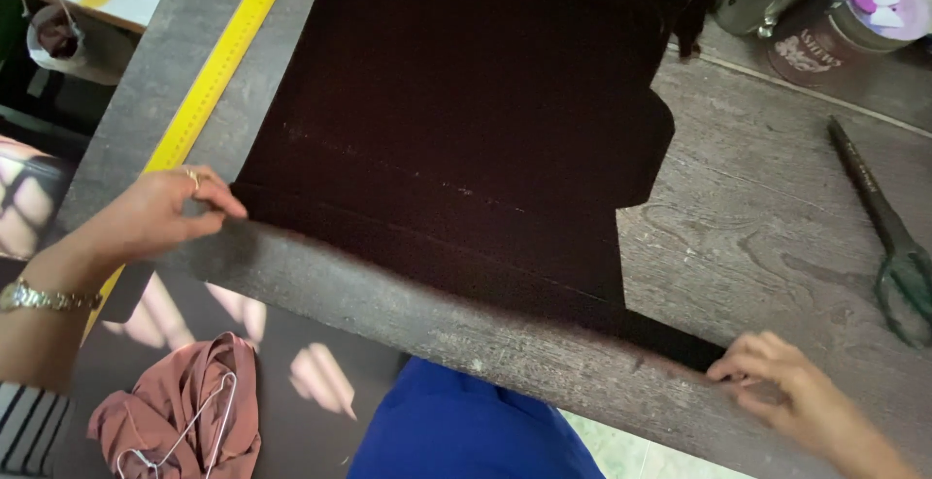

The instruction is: The person uses green-handled shears to cut a strip of brown fabric along a straight edge on a table. After cutting, the person smooths the fabric and uses a yellow ruler to measure and mark the material with a small tool.

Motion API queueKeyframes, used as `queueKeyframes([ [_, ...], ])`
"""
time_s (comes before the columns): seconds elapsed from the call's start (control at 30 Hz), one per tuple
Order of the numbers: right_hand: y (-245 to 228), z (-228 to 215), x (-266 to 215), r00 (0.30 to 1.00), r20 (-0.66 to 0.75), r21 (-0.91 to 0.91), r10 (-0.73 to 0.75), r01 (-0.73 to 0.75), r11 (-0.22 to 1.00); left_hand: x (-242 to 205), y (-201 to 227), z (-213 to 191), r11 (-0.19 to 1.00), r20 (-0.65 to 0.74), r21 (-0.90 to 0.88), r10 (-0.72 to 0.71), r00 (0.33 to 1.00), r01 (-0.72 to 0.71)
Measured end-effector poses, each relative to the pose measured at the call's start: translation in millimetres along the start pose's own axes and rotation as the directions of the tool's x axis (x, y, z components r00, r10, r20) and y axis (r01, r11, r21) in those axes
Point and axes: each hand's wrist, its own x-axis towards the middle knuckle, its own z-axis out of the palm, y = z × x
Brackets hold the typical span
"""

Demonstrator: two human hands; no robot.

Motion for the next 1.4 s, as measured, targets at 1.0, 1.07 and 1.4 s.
queueKeyframes([
  [1.0, -137.1, 21.9, 36.8, 0.975, -0.209, 0.100, 0.082, -0.062, 0.993, -9.7, 168.7, 120.1, 0.888, -0.418, 0.449, 0.309, 0.855, -0.101],
  [1.07, -133.2, 27.1, 40.6, 0.973, -0.202, 0.100, 0.111, -0.092, 0.991, -11.8, 173.7, 131.0, 0.870, -0.411, 0.490, 0.292, 0.863, -0.061],
  [1.4, -184.5, 50.9, 98.8, 0.856, -0.383, -0.412, -0.347, 0.178, 0.894, -4.2, 144.3, 125.4, 0.922, -0.450, 0.385, 0.146, 0.881, 0.044],
])
